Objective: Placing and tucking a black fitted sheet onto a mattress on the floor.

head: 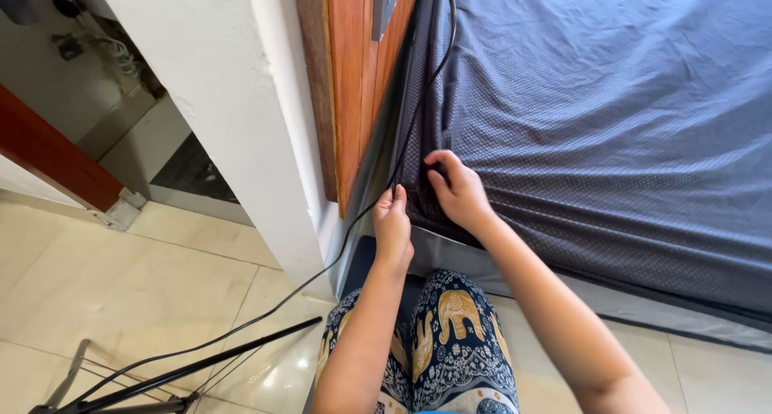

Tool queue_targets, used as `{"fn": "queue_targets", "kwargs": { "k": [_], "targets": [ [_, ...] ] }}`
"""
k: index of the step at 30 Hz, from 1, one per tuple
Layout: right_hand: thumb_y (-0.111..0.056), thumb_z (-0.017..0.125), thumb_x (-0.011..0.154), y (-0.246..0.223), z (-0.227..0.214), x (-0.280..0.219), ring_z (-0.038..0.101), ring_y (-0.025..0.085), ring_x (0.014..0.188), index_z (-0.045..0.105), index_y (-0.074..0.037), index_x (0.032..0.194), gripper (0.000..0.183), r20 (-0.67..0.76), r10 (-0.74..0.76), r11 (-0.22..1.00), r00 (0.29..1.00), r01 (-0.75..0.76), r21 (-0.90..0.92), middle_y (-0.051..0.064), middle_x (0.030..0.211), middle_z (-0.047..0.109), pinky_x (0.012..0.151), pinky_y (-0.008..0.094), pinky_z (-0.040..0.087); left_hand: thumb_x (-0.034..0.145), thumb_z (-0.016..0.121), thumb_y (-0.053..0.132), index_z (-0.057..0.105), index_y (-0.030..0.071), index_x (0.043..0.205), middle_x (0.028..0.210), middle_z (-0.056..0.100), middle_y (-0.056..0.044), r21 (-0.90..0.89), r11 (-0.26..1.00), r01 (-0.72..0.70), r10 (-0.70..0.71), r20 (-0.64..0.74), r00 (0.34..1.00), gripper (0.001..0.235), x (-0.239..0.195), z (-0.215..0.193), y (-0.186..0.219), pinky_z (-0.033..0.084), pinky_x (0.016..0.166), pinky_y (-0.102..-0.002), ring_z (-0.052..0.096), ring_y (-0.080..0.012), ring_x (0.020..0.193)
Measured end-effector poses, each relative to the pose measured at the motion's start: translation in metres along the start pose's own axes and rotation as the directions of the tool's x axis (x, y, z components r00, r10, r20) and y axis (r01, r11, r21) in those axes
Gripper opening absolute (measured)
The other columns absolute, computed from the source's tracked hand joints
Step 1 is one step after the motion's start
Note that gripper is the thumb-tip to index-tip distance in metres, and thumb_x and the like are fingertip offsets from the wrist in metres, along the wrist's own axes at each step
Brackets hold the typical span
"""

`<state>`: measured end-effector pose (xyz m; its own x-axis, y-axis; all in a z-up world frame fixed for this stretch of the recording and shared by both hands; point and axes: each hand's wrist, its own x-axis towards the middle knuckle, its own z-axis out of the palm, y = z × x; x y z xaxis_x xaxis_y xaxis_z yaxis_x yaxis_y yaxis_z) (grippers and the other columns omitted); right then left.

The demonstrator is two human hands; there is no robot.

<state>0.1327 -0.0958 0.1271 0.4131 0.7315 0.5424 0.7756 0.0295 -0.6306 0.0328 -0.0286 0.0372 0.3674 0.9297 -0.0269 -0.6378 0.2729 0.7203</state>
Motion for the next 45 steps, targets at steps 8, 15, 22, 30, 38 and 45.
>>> {"fn": "queue_targets", "kwargs": {
  "k": [8,15,22,30,38,45],
  "targets": [
    [-0.018,0.067,0.096,0.009,-0.099,-0.042,0.057,0.023,0.075,0.068,-0.005,0.113,0.022,0.09,0.365,0.926,0.927,-0.35,-0.144,0.011,0.08,0.059,0.072,0.035,0.049,0.107,0.052,0.025,0.056,0.002,0.136,0.142,0.059,-0.007,0.261,0.963,-0.065,0.074,-0.023,0.997,0.037,0.02,0.053,0.026,0.039,0.11,-0.03,0.053,-0.0173,0.13],
    [-0.036,0.072,0.082,-0.037,-0.101,-0.068,0.063,0.04,0.096,0.062,0.001,0.116,0.051,0.153,-0.235,0.867,0.96,0.278,-0.412,0.018,0.101,0.068,0.086,0.048,0.049,0.106,0.047,0.021,0.058,0.001,0.14,0.146,0.061,-0.011,-0.445,0.755,0.481,-0.393,0.28,0.876,0.041,0.035,0.063,0.024,0.044,0.113,-0.038,0.055,-0.0241,0.135],
    [-0.032,0.063,0.093,-0.023,-0.059,-0.068,0.068,0.035,0.086,0.061,-0.008,0.104,0.026,0.249,0.068,0.84,0.966,0.079,-0.536,0.012,0.088,0.07,0.073,0.048,0.053,0.108,0.057,0.033,0.059,0.003,0.127,0.124,0.065,-0.014,-0.343,0.666,0.662,-0.535,0.399,0.745,0.035,0.072,0.014,-0.033,0.051,0.103,-0.049,0.063,-0.0314,0.114],
    [-0.029,0.067,0.085,-0.026,-0.025,-0.082,0.068,0.029,0.081,0.058,-0.009,0.093,0.023,0.294,0.003,0.792,0.956,0.177,-0.584,0.007,0.08,0.067,0.066,0.044,0.053,0.106,0.051,0.026,0.06,0.005,0.132,0.126,0.068,-0.01,-0.356,0.732,0.581,-0.464,0.364,0.808,0.034,0.013,-0.019,0.036,0.054,0.1,-0.046,0.067,-0.0259,0.113],
    [-0.031,0.078,0.072,-0.014,-0.001,-0.085,0.066,0.025,0.081,0.059,-0.011,0.092,0.034,0.329,0.012,0.69,0.944,0.231,-0.686,0.003,0.079,0.063,0.066,0.039,0.053,0.113,0.051,0.024,0.059,0.004,0.136,0.132,0.067,-0.01,-0.394,0.647,0.653,-0.362,0.595,0.717,0.032,0.028,-0.073,-0.004,0.052,0.106,-0.04,0.066,-0.0242,0.121],
    [-0.028,0.08,0.075,-0.005,0.016,-0.092,0.062,0.022,0.08,0.062,-0.012,0.099,0.035,0.242,-0.038,0.731,0.97,0.192,-0.655,0.002,0.083,0.061,0.066,0.036,0.05,0.11,0.052,0.025,0.059,0.004,0.139,0.136,0.066,-0.01,-0.413,0.667,0.62,-0.324,0.589,0.74,0.036,0.035,-0.086,-0.005,0.048,0.11,-0.041,0.064,-0.0237,0.125]
  ]
}}
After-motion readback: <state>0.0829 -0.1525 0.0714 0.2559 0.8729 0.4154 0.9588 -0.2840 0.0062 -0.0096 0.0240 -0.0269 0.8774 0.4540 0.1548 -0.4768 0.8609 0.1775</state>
